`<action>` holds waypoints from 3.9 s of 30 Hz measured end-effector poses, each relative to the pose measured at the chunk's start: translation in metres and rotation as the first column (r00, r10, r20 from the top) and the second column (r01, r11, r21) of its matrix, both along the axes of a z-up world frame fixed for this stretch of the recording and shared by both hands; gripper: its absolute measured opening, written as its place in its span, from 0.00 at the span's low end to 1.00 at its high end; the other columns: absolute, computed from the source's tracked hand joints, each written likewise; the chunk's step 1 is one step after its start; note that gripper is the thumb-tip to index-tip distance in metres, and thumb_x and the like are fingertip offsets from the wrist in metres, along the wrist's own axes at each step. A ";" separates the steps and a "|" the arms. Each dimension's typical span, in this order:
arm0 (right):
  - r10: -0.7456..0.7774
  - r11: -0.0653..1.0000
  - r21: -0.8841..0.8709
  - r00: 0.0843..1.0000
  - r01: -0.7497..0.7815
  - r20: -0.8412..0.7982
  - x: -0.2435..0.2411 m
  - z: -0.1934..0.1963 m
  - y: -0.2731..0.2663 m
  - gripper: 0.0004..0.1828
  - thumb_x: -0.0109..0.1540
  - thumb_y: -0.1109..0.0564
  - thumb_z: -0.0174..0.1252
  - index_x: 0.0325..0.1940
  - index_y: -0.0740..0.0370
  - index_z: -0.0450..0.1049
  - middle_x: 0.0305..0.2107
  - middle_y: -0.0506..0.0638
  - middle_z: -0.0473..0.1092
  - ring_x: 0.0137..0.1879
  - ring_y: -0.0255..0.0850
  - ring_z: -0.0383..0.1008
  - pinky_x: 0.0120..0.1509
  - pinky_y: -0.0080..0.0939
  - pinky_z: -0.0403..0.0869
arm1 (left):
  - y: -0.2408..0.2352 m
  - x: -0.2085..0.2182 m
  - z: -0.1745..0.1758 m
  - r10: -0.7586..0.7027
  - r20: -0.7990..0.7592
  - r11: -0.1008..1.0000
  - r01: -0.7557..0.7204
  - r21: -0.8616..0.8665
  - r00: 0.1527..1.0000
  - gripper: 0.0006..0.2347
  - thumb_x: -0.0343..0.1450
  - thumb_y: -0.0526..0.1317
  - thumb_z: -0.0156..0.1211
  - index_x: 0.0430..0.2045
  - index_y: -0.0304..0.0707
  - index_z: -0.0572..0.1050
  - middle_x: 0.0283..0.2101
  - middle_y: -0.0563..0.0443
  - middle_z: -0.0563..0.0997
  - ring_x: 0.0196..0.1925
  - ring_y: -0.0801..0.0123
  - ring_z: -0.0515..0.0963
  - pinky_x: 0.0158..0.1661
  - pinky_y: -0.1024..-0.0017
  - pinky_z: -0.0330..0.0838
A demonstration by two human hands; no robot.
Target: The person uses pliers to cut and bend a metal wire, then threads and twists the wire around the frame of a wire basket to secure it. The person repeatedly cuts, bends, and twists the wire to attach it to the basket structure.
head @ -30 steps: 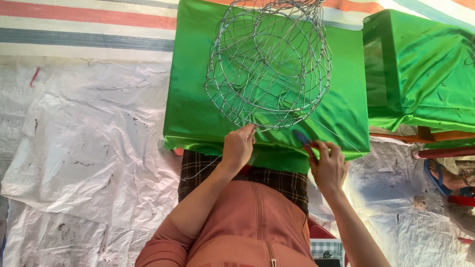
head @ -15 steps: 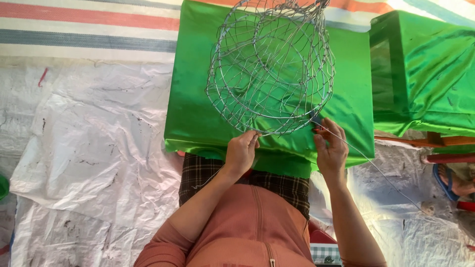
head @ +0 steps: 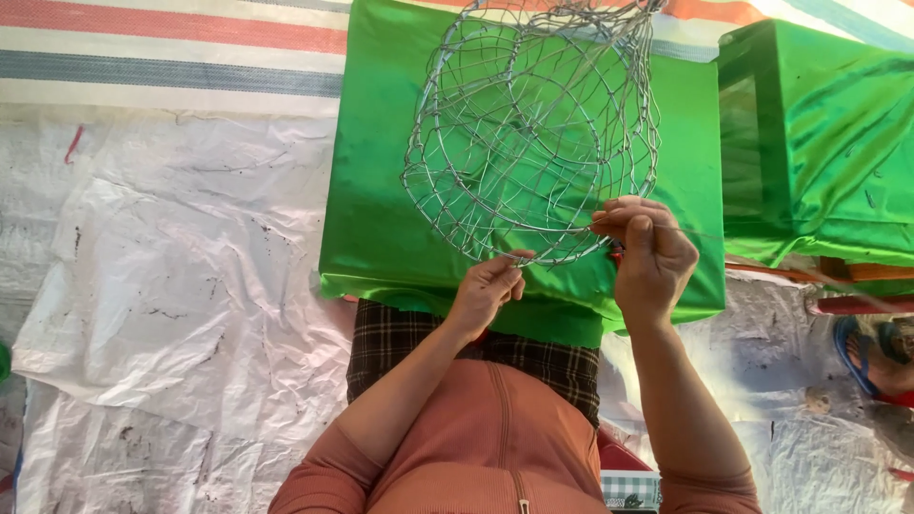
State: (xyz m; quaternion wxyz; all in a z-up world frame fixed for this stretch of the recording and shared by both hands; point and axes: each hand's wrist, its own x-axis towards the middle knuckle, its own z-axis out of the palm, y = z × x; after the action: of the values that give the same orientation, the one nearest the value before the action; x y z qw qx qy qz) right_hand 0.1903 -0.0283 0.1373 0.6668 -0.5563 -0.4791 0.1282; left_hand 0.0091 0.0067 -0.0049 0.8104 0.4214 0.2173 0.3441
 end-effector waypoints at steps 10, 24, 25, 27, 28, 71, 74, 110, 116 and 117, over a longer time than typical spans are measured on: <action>0.129 0.971 -0.204 0.991 -0.121 0.026 -0.019 0.058 0.024 0.18 0.74 0.58 0.52 0.33 0.70 0.75 0.50 0.64 0.71 0.31 0.45 0.79 0.26 0.33 0.71 | -0.009 0.009 0.003 0.046 -0.057 0.998 -0.048 -0.034 0.997 0.13 0.78 0.45 0.59 0.25 0.42 0.80 0.12 0.61 0.62 0.17 0.86 0.54 0.22 0.85 0.50; 0.185 0.952 -0.301 0.893 -0.059 0.410 -0.021 0.052 0.027 0.13 0.68 0.66 0.62 0.55 0.77 0.74 0.52 0.72 0.70 0.41 0.61 0.81 0.39 0.49 0.80 | -0.015 0.016 -0.009 0.104 -0.318 0.994 -0.084 0.076 0.942 0.22 0.80 0.55 0.52 0.22 0.42 0.80 0.11 0.52 0.72 0.14 0.76 0.71 0.20 0.76 0.65; 0.182 0.952 -0.301 0.895 -0.057 0.407 -0.020 0.049 0.024 0.13 0.68 0.66 0.62 0.55 0.77 0.74 0.52 0.72 0.70 0.41 0.61 0.81 0.39 0.49 0.80 | -0.013 0.015 -0.004 0.101 -0.321 0.994 -0.081 0.076 0.942 0.22 0.80 0.55 0.52 0.22 0.42 0.80 0.11 0.52 0.72 0.14 0.76 0.71 0.20 0.76 0.65; 0.124 0.960 -0.281 0.870 0.018 0.478 -0.019 0.044 0.016 0.09 0.66 0.64 0.68 0.41 0.76 0.76 0.44 0.62 0.75 0.39 0.55 0.82 0.37 0.41 0.80 | -0.008 0.012 0.006 0.071 -0.334 0.997 -0.060 0.045 0.940 0.21 0.79 0.57 0.53 0.27 0.40 0.81 0.15 0.50 0.78 0.18 0.74 0.77 0.24 0.76 0.73; 0.121 0.959 -0.281 0.872 0.020 0.474 -0.020 0.042 0.015 0.09 0.66 0.64 0.68 0.41 0.76 0.76 0.44 0.62 0.75 0.39 0.55 0.82 0.37 0.41 0.80 | -0.006 0.011 0.009 0.068 -0.338 0.997 -0.056 0.045 0.939 0.21 0.79 0.57 0.53 0.27 0.40 0.81 0.15 0.50 0.78 0.18 0.74 0.77 0.24 0.76 0.73; 0.073 0.929 -0.246 0.513 0.278 0.855 -0.029 0.007 0.038 0.14 0.61 0.44 0.68 0.29 0.52 0.76 0.47 0.41 0.70 0.55 0.47 0.58 0.54 0.50 0.56 | -0.008 -0.016 0.233 0.600 -0.518 0.488 0.234 0.841 0.609 0.11 0.76 0.33 0.51 0.53 0.38 0.68 0.56 0.43 0.71 0.64 0.59 0.73 0.65 0.59 0.67; 0.063 0.942 -0.233 0.554 0.241 0.830 -0.028 0.011 0.033 0.09 0.62 0.47 0.69 0.37 0.50 0.79 0.50 0.43 0.70 0.56 0.48 0.59 0.54 0.50 0.59 | -0.008 -0.037 0.215 0.506 -0.451 0.559 0.118 0.821 0.736 0.11 0.74 0.32 0.54 0.50 0.38 0.71 0.53 0.44 0.74 0.62 0.58 0.75 0.64 0.59 0.68; -0.016 0.988 0.134 0.798 -0.081 0.602 -0.051 -0.113 -0.049 0.05 0.59 0.67 0.65 0.31 0.61 0.77 0.37 0.58 0.79 0.36 0.50 0.81 0.36 0.45 0.80 | 0.013 0.009 0.064 0.082 -0.626 0.989 0.014 0.148 0.775 0.24 0.76 0.53 0.54 0.07 0.47 0.77 0.08 0.55 0.75 0.14 0.71 0.79 0.26 0.74 0.76; 0.043 0.970 0.117 0.625 -0.213 0.779 -0.064 -0.097 -0.063 0.03 0.61 0.69 0.63 0.35 0.65 0.77 0.40 0.64 0.76 0.41 0.57 0.81 0.44 0.54 0.84 | 0.011 0.013 0.032 0.058 -0.575 0.998 -0.030 0.058 0.816 0.20 0.76 0.47 0.56 0.14 0.37 0.80 0.11 0.45 0.77 0.15 0.66 0.80 0.19 0.71 0.77; 0.066 0.976 0.085 0.643 -0.202 0.763 -0.061 -0.104 -0.065 0.03 0.62 0.67 0.62 0.39 0.65 0.79 0.43 0.67 0.76 0.46 0.61 0.81 0.45 0.58 0.84 | 0.010 0.013 0.034 0.056 -0.491 0.996 -0.084 -0.035 0.869 0.18 0.76 0.44 0.58 0.17 0.32 0.80 0.12 0.44 0.77 0.14 0.71 0.80 0.18 0.74 0.78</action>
State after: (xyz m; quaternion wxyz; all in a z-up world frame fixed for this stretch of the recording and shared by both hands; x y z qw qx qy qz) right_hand 0.1289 -0.0931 0.0330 0.4383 -0.4655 -0.7617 -0.1052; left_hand 0.0225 0.0163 0.0294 0.7273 0.4642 0.4398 0.2495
